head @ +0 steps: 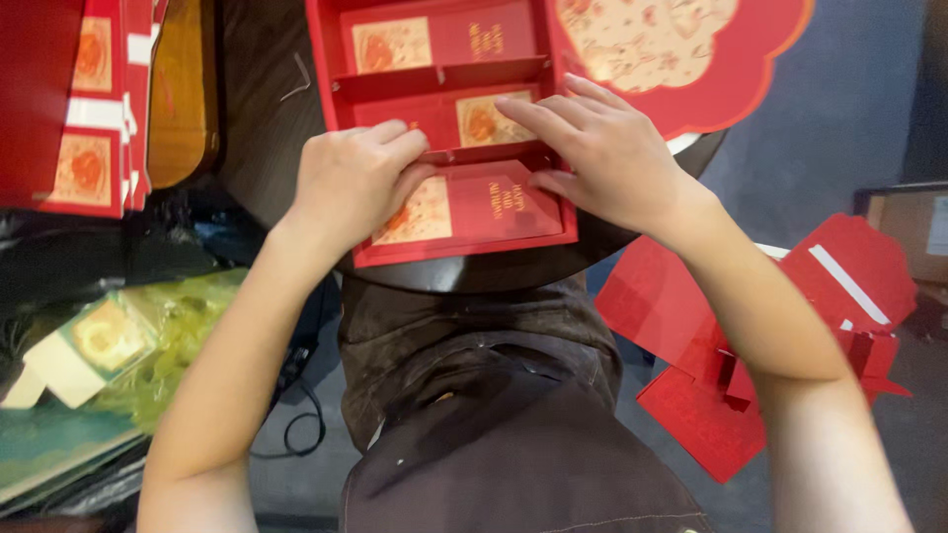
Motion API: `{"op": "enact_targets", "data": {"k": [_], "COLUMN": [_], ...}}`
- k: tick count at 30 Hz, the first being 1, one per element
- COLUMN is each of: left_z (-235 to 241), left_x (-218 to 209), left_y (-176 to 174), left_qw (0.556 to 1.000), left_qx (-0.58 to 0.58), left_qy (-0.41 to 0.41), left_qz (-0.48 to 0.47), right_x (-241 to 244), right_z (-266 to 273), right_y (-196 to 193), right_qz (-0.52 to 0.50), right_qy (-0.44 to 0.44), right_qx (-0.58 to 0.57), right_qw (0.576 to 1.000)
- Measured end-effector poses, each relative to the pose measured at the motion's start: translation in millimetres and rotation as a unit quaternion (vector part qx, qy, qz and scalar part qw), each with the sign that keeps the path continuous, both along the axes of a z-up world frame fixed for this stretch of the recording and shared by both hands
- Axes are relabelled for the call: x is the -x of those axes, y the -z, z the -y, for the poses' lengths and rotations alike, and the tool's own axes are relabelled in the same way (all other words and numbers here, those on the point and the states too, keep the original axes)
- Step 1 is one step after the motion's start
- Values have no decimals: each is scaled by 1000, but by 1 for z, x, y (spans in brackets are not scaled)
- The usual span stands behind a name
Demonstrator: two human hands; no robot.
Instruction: The person assembles a red gift box by folding and inserting a white paper insert. They then place several red envelopes with 'Happy Mid Autumn' text into the box's compartments and add a red divider to organize them.
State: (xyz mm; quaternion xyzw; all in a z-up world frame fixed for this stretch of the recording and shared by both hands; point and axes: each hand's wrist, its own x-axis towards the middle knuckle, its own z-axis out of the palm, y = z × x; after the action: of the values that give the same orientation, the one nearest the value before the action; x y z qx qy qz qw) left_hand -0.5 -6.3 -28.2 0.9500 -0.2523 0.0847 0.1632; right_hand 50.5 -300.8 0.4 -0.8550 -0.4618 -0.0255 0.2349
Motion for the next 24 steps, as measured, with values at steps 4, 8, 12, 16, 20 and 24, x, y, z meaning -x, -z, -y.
{"op": "enact_targets", "data": {"k": [4,8,12,16,20,24], "left_z": [2,3,5,0,-1,-6], "left_x": [3,5,5,-5,4,15], "left_y": [3,3,9,17,21,14], "left_qw": [998,999,990,990,993,994], "left_qx": [-13,-42,-140,-127,-82,-85], "left_qy": [-6,-2,-8,16,-7,-57], "left_qz": [56,6,-8,-52,-81,-34], "right_x": [-14,-15,-12,-10,-3,3], "right_z": [-26,-25,-23,-37,-35,3], "right_y": [15,25,32,29,10,-15], "right_qz": [19,21,71,99,54,-161], "right_qy": [6,-4,-27,-14,8,149], "right_qx": [95,95,159,254,181,-98], "right_qw": [995,995,984,962,982,971]}}
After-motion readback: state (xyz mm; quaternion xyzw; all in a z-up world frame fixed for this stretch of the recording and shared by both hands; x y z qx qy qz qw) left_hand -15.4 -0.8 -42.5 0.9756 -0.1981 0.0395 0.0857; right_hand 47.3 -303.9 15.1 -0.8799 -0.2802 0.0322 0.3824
